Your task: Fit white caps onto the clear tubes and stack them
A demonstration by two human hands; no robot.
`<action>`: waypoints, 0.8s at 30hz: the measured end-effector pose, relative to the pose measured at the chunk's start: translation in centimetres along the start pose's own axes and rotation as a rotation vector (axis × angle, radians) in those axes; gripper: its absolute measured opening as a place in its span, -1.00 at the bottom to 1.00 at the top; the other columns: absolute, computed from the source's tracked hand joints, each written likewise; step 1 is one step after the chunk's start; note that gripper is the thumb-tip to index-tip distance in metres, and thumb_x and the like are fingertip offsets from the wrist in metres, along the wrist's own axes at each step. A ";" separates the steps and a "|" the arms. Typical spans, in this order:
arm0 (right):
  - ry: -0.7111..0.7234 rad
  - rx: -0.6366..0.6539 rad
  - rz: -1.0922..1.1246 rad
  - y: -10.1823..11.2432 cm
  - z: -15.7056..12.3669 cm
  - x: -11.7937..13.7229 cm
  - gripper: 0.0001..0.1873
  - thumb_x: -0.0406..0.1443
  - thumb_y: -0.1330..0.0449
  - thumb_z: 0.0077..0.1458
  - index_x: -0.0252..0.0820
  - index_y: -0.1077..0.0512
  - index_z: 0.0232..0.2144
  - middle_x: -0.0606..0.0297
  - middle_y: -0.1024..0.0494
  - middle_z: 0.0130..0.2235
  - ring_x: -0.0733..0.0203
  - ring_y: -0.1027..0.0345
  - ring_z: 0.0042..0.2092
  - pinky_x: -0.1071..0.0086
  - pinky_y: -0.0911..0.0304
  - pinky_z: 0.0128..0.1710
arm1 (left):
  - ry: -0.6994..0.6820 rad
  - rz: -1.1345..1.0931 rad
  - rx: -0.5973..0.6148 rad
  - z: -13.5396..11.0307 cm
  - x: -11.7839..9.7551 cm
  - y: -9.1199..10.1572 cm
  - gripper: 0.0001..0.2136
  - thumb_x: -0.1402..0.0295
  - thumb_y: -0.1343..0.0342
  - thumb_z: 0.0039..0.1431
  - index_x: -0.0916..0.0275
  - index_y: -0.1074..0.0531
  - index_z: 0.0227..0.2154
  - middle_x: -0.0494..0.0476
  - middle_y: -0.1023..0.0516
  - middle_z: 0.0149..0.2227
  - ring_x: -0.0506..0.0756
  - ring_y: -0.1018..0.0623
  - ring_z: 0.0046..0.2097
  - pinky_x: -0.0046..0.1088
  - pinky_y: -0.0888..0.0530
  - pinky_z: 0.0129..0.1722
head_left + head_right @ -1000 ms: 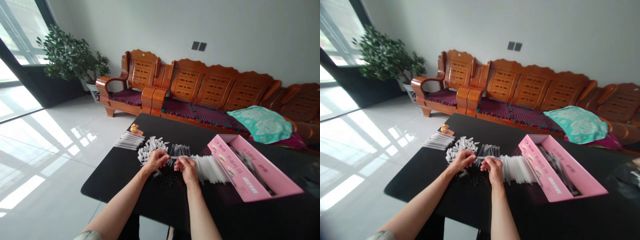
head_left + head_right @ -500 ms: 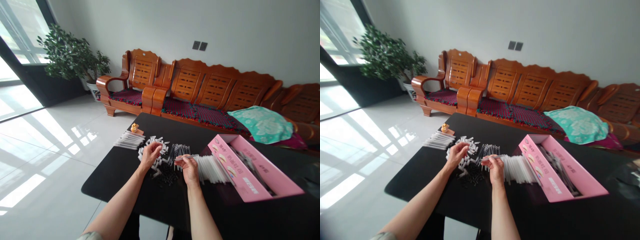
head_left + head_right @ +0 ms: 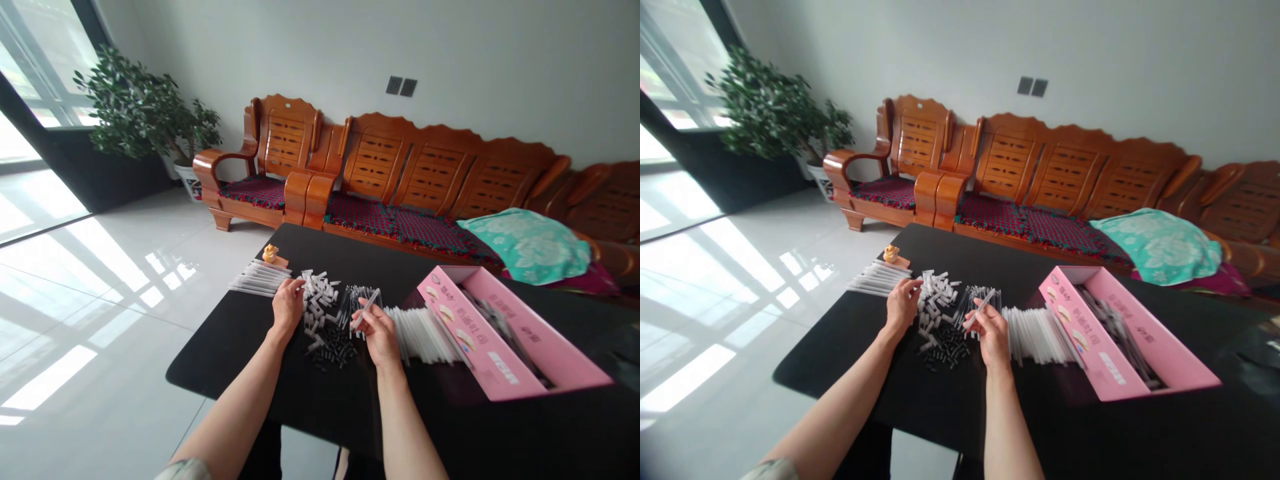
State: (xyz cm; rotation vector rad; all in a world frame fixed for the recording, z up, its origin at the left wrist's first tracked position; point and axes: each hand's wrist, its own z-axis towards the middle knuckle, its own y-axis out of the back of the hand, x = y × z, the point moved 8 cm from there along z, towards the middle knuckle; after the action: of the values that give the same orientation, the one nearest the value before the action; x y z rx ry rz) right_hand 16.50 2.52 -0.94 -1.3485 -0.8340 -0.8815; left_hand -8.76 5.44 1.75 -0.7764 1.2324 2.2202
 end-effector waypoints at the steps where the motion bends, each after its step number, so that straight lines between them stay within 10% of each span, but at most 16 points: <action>1: -0.009 0.011 -0.009 -0.2 -0.1 0.0 -0.60 -0.28 -0.29 0.03 -0.26 -0.45 -0.05 0.25 -0.60 -0.41 0.24 -0.49 -0.47 0.43 -0.40 -0.48 | -0.004 0.028 0.000 0.0 0.0 0.1 -0.78 0.46 -0.06 0.16 0.17 -0.56 -0.20 0.12 -0.54 -0.23 0.08 -0.51 -0.27 -0.44 -0.38 -0.25; 7: 0.004 0.074 -0.011 -1.5 -0.8 1.0 -0.24 -0.31 -0.25 0.05 -0.08 -0.10 0.27 0.40 -0.54 -0.48 0.30 -0.37 -0.56 0.43 -0.33 -0.58 | -0.112 0.195 0.076 0.1 -1.0 -0.4 -0.74 0.40 -0.05 0.21 0.15 -0.53 -0.09 0.16 -0.53 -0.16 0.16 -0.45 -0.14 -0.33 -0.33 -0.12; 13: -0.072 0.106 -0.002 -1.2 -0.6 -0.2 -0.64 -0.30 -0.25 0.02 -0.23 -0.49 -0.09 0.35 -0.52 -0.52 0.31 -0.34 -0.58 0.44 -0.29 -0.63 | -0.225 0.340 0.238 0.0 -2.4 -1.9 -0.67 0.38 0.05 0.28 0.00 -0.46 0.03 0.18 -0.48 -0.14 0.19 -0.39 -0.11 -0.27 -0.26 -0.12; 24: -0.084 0.124 0.005 -1.8 -0.8 -0.1 -0.84 -0.23 -0.27 0.05 -0.22 -0.51 -0.34 0.29 -0.55 -0.51 0.26 -0.40 -0.57 0.42 -0.33 -0.63 | -0.144 0.274 0.228 0.0 -1.5 -1.9 -0.87 0.30 -0.11 0.19 0.19 -0.52 -0.28 0.16 -0.47 -0.27 0.14 -0.46 -0.20 -0.36 -0.33 -0.13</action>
State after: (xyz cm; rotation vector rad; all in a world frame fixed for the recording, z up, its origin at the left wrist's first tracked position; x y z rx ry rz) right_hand 14.86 1.65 -0.25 -1.2854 -0.9348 -0.7614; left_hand -6.44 6.17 1.69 -0.3702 1.5618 2.2443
